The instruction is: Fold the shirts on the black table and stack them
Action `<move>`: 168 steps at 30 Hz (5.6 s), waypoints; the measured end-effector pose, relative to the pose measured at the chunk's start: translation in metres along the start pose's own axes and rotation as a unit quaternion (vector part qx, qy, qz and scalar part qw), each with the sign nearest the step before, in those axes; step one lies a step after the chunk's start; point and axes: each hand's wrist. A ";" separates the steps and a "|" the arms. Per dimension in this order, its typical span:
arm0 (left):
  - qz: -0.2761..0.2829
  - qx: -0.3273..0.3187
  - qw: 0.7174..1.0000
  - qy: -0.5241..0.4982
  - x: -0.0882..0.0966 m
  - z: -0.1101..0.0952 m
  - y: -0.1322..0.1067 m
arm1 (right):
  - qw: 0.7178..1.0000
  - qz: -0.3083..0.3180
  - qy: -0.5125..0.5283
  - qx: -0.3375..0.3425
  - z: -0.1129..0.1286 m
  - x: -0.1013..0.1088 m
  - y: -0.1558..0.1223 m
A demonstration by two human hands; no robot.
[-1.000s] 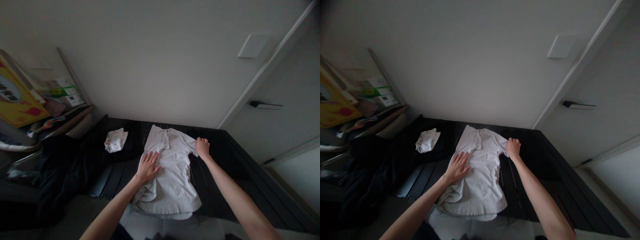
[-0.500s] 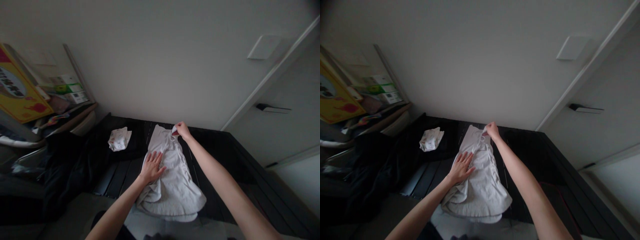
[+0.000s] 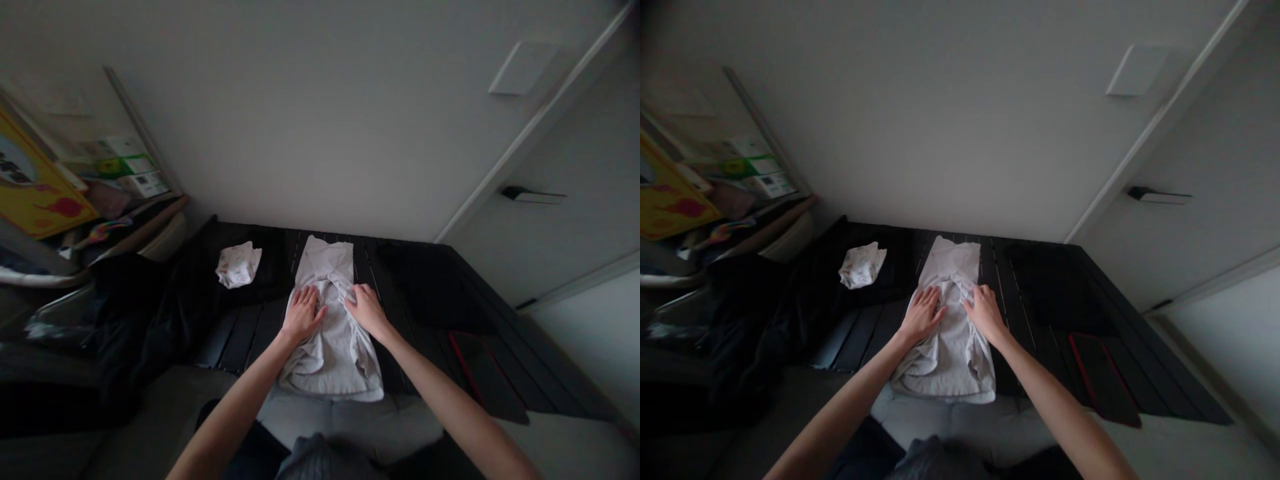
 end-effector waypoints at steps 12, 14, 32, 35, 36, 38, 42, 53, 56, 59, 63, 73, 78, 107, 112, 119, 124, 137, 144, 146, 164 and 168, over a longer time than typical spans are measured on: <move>-0.004 -0.014 0.997 -0.071 0.042 -0.013 -0.057 | 0.980 0.013 -0.175 0.094 0.035 0.010 -0.133; 0.020 -0.030 0.997 -0.072 0.048 -0.016 -0.076 | 0.985 0.000 -0.130 0.117 0.043 0.017 -0.131; 0.136 -0.113 0.984 0.029 0.069 0.008 -0.145 | 0.936 0.135 -0.082 0.315 -0.020 0.021 -0.151; 0.145 -0.125 0.981 -0.004 0.076 0.005 -0.141 | 0.941 0.102 -0.073 0.314 -0.023 0.011 -0.158; 0.154 -0.129 0.979 -0.021 0.081 0.003 -0.138 | 0.941 0.102 -0.059 0.316 -0.022 0.012 -0.159; 0.180 -0.133 0.973 -0.063 0.094 -0.002 -0.134 | 0.938 0.124 -0.022 0.323 -0.016 0.022 -0.158; 0.264 -0.128 0.940 -0.176 0.126 -0.014 -0.120 | 0.921 0.249 0.076 0.290 -0.001 0.061 -0.148; 0.138 -0.030 0.964 -0.223 0.136 0.008 -0.035 | 0.941 0.161 0.244 0.170 -0.018 0.078 -0.063; 0.067 -0.055 0.977 -0.195 0.128 0.019 0.009 | 0.953 0.085 0.225 0.184 -0.027 0.074 -0.018; -0.027 -0.040 0.980 -0.193 0.119 0.026 0.058 | 0.967 -0.017 0.195 0.164 -0.034 0.067 0.035; -0.147 0.056 0.979 -0.131 0.097 0.023 0.102 | 0.987 -0.103 0.113 0.054 -0.035 0.041 0.083; -0.006 0.074 0.997 0.017 -0.001 -0.009 0.049 | 0.994 0.034 -0.080 -0.060 -0.023 -0.058 0.037; -0.022 0.087 0.995 0.051 -0.011 -0.009 0.042 | 0.991 0.015 -0.100 -0.088 -0.018 -0.060 0.033; -0.107 0.179 0.978 -0.025 0.015 -0.062 0.002 | 0.985 -0.145 -0.088 -0.028 -0.060 0.124 0.047; -0.116 0.204 0.972 -0.004 0.015 -0.047 -0.003 | 0.945 -0.178 -0.257 -0.093 -0.128 0.171 0.060; -0.129 0.230 0.964 0.029 0.024 -0.022 -0.004 | 0.924 -0.122 -0.326 -0.159 -0.187 0.124 0.055; -0.153 0.267 0.950 0.060 0.035 0.000 0.000 | 0.935 -0.073 -0.321 -0.133 -0.176 0.086 0.045; -0.166 0.381 0.901 0.124 0.078 0.073 0.001 | 0.951 -0.081 -0.281 -0.101 -0.126 0.045 0.036; -0.196 0.374 0.903 0.084 0.089 0.081 0.000 | 0.958 -0.086 -0.256 -0.095 -0.099 0.042 0.019; -0.242 0.341 0.906 0.064 0.094 0.074 0.002 | 0.961 -0.087 -0.248 -0.088 -0.088 0.040 0.016; -0.345 0.021 0.875 -0.339 0.152 -0.070 0.018 | 0.927 0.018 0.321 0.192 0.017 0.065 -0.022; -0.305 0.042 0.877 -0.369 0.145 -0.065 0.021 | 0.872 0.078 0.457 0.159 0.022 0.078 -0.026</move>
Point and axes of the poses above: each hand's wrist, its own y-axis towards the middle knuckle, its own x-axis out of the back of the hand, z = x × y, and after that the axes turned 1 degree about x, right-handed
